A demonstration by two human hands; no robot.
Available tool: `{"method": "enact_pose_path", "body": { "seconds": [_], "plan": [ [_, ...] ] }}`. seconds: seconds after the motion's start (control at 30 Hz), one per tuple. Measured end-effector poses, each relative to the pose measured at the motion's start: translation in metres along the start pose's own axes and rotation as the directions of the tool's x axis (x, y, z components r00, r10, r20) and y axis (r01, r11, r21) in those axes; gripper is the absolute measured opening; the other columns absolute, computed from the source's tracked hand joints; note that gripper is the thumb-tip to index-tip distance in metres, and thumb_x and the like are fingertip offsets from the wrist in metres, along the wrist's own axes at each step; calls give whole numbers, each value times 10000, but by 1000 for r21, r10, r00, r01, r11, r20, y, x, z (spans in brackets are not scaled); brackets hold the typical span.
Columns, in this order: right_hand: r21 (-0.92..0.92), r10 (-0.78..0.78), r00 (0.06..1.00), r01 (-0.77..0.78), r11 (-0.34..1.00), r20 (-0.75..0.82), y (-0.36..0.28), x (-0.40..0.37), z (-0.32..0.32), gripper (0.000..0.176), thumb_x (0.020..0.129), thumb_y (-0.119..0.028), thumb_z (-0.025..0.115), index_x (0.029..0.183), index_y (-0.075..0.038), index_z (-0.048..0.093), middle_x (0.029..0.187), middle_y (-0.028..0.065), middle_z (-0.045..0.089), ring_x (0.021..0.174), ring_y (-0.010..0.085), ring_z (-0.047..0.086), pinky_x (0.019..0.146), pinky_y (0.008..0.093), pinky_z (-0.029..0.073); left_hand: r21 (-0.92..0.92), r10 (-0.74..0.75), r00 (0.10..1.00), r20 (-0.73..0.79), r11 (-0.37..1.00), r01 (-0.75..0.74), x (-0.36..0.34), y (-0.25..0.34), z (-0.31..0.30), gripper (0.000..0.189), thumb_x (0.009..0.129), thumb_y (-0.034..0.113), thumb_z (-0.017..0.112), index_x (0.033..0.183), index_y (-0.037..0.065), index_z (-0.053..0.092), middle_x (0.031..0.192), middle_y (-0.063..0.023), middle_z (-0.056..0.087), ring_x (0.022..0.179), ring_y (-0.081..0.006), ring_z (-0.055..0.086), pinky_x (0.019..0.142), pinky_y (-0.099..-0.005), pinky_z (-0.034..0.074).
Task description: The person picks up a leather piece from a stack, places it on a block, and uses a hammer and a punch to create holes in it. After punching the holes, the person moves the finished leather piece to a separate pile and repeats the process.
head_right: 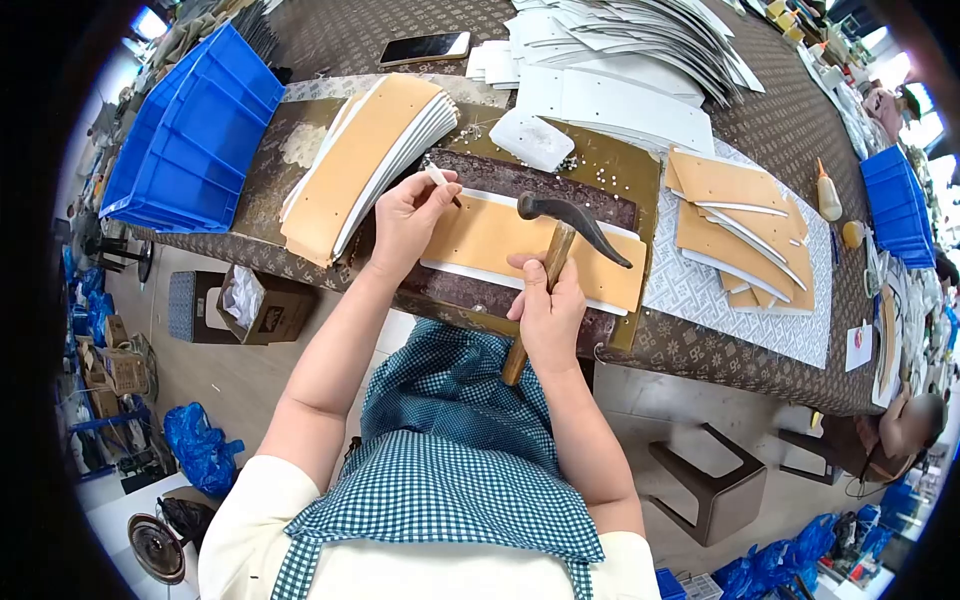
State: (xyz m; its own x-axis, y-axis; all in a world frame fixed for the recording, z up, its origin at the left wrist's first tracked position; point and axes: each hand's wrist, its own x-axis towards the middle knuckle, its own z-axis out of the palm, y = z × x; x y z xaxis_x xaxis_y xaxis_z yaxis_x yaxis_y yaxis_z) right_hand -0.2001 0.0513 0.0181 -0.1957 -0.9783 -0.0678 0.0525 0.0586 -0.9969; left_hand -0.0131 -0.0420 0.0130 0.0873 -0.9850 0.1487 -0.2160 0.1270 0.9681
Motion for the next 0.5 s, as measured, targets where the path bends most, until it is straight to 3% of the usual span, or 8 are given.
{"method": "enact_pose_path", "body": {
  "seconds": [0.23,0.33,0.43,0.5],
  "plan": [
    [29,20,1000,-20,999,-1,1,1,0,194,1034,-192,518,1029,2,507,941,132,718,468,90,546,442,234,452,23,36,998,45,999,-37,4,-4,6,188,922,134,718,1044,-9,720,852,30,665,752,-19,562,681,-183,473],
    [15,42,999,-42,999,19,2,2,-1,189,1030,-188,523,1021,0,510,871,120,709,463,87,543,436,232,443,94,131,990,60,986,-136,3,-5,7,170,918,121,715,1035,-2,716,853,9,680,751,-32,581,677,-199,485],
    [-72,75,990,-67,995,117,-10,9,-8,186,1019,-185,538,997,-1,534,772,87,674,460,80,539,429,231,432,188,253,963,94,945,-267,6,-9,5,148,902,98,714,1020,9,712,864,-40,695,735,-79,618,669,-224,503],
    [-192,55,969,-8,981,241,-42,22,-14,172,1006,-179,565,975,-10,574,710,53,634,462,67,528,423,229,415,216,366,926,92,900,-377,8,-9,6,124,876,96,712,981,30,713,819,-72,666,695,-166,617,641,-277,505]
  ]
}}
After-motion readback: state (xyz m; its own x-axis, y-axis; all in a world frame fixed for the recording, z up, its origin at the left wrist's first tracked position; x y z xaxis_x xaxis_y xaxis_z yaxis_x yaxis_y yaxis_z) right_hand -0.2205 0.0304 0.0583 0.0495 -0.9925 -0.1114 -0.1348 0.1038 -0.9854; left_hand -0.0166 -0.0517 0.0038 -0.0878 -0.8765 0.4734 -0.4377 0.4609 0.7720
